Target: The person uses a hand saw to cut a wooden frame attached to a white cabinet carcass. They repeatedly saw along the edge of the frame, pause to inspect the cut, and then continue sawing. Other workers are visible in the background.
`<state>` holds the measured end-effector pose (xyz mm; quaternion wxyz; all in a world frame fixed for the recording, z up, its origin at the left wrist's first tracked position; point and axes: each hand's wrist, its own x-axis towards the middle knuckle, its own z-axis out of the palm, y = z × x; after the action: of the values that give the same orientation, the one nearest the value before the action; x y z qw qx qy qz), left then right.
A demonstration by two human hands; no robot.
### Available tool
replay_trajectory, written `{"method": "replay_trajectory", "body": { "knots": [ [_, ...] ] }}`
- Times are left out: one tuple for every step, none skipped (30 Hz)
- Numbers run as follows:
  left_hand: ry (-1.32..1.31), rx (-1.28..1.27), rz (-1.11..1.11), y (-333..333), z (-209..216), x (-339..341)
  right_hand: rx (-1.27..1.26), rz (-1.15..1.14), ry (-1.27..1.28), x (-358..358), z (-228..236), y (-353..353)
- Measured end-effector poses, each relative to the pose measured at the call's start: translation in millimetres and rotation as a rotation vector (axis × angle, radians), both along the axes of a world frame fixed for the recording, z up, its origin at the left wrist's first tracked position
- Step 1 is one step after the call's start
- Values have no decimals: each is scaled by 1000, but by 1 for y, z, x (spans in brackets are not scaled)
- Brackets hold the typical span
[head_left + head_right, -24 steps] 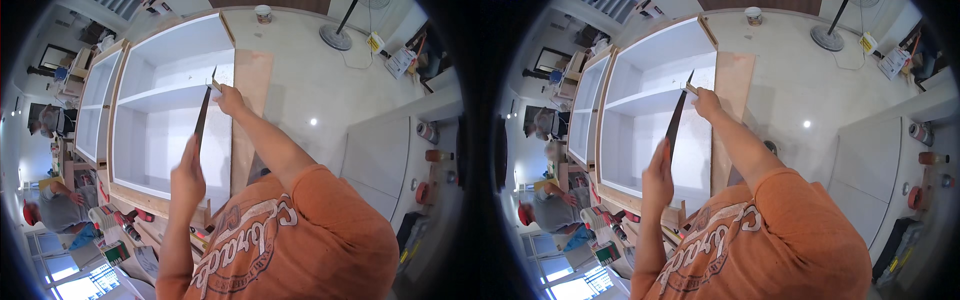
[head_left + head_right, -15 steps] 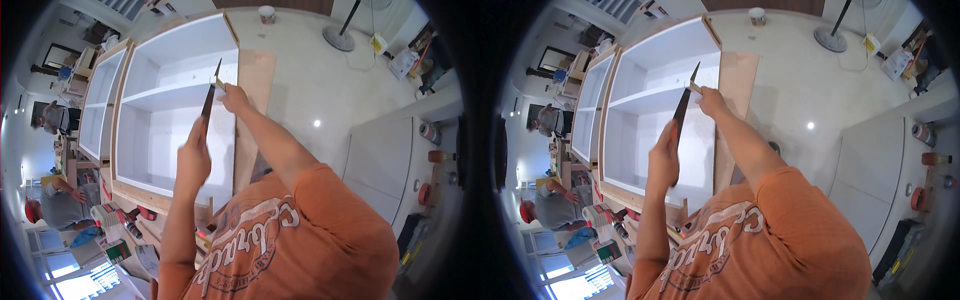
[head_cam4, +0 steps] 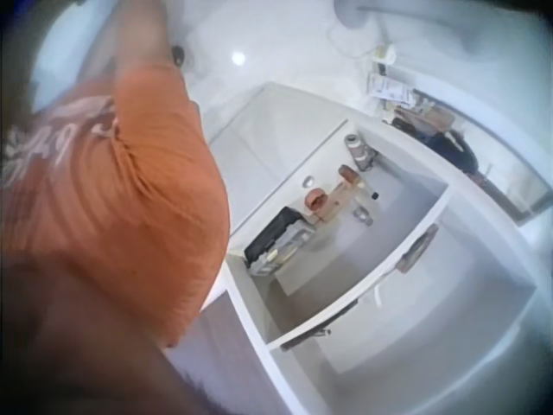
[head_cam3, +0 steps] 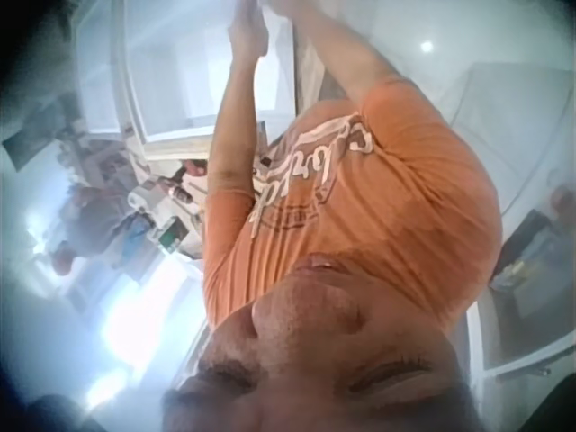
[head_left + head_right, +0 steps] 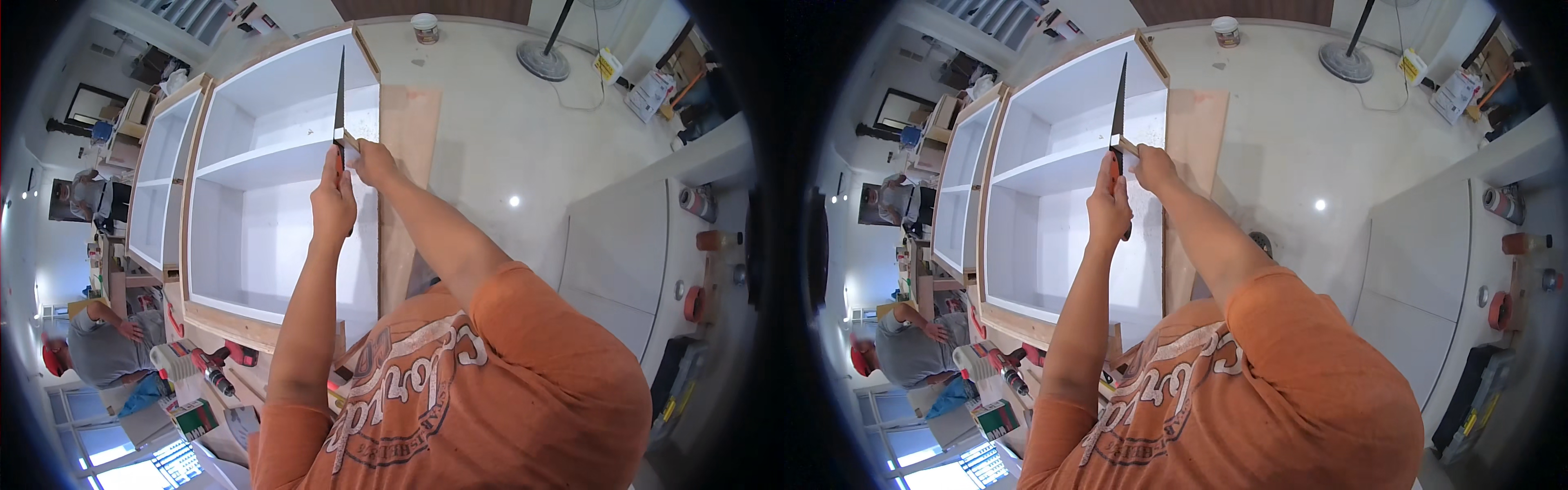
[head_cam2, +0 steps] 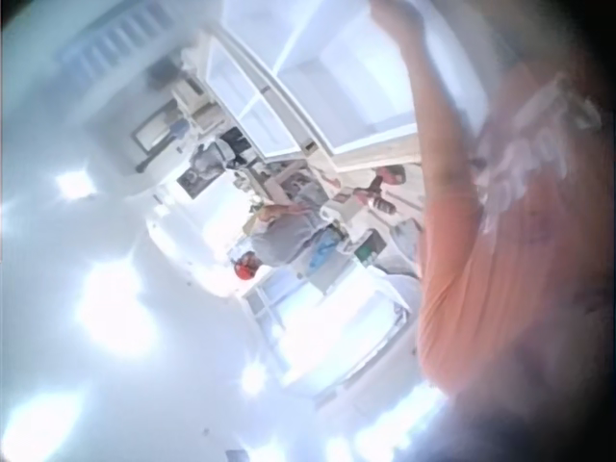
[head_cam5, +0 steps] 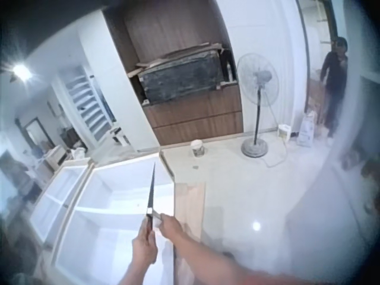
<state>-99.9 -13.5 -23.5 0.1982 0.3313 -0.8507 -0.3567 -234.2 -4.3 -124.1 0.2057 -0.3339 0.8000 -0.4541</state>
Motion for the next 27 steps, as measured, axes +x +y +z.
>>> {"method": "replay_trajectory", "body": {
  "knots": [
    [23, 49, 23, 3, 3, 2, 4, 12, 4, 1, 1, 0],
    [-41, -66, 32, 5, 9, 8, 6, 26, 8, 4, 2, 0],
    [-74, -85, 6, 10, 21, 13, 18, 9, -3, 0, 2, 3],
    [-108, -102, -18, 18, 34, 23, 31, -6, -16, -4, 3, 6],
    [-189, -99, -25, 31, 53, 38, 46, -14, -37, -5, 0, 7],
    [-272, -100, -36, 44, 66, 58, 48, -13, -32, -6, -3, 8],
    [-173, -196, -104, 54, 66, 90, 46, -12, -28, -6, -5, 9],
    [-68, -293, -172, 56, 64, 109, 42, -10, -19, -8, -5, 7],
    [-57, -337, -180, 49, 61, 105, 20, -11, -11, -9, -2, 3],
    [-48, -365, -182, 45, 53, 102, 13, -5, -3, -4, -3, 4],
    [-37, -393, -187, 41, 47, 94, 7, -2, 4, 0, -3, 6],
    [-171, -244, -99, 32, 50, 62, 35, -5, 15, 1, -2, 5],
    [-327, -100, 0, 26, 61, 29, 56, 11, 7, 4, 2, 4],
    [-243, -98, -11, 14, 56, 9, 74, 21, 2, 8, 6, 4],
    [-281, -57, 4, 13, 61, 4, 95, 14, -3, 5, 6, 4],
    [-319, -15, 23, 15, 71, 0, 99, 4, 1, 3, 7, 5],
    [-357, 27, 44, 16, 77, -1, 103, -5, 5, 3, 7, 6],
    [-182, -262, -94, 6, 50, 26, 99, -10, 8, 3, 9, 4],
    [-222, -180, -90, 26, 63, 40, 87, -13, 10, -7, 8, 4],
    [-239, -120, -80, 43, 71, 62, 87, -8, -1, -8, 7, 8],
    [-182, -284, -156, 50, 65, 91, 81, 0, -7, -8, 6, 11],
    [-135, -173, -152, 63, 69, 111, 90, 2, -6, -8, 7, 10],
    [-116, -213, -172, 55, 61, 105, 99, 2, -5, -8, 7, 7],
    [-90, -247, -174, 45, 44, 100, 114, 19, 5, -4, 6, 7],
    [-67, -283, -173, 36, 35, 89, 113, 19, 7, -4, 5, 7],
    [-204, -223, -86, 25, 33, 59, 105, 29, 4, 0, 7, 6],
    [-218, -162, -56, 17, 32, 35, 89, 29, 4, 4, 11, 5]
  ]
}}
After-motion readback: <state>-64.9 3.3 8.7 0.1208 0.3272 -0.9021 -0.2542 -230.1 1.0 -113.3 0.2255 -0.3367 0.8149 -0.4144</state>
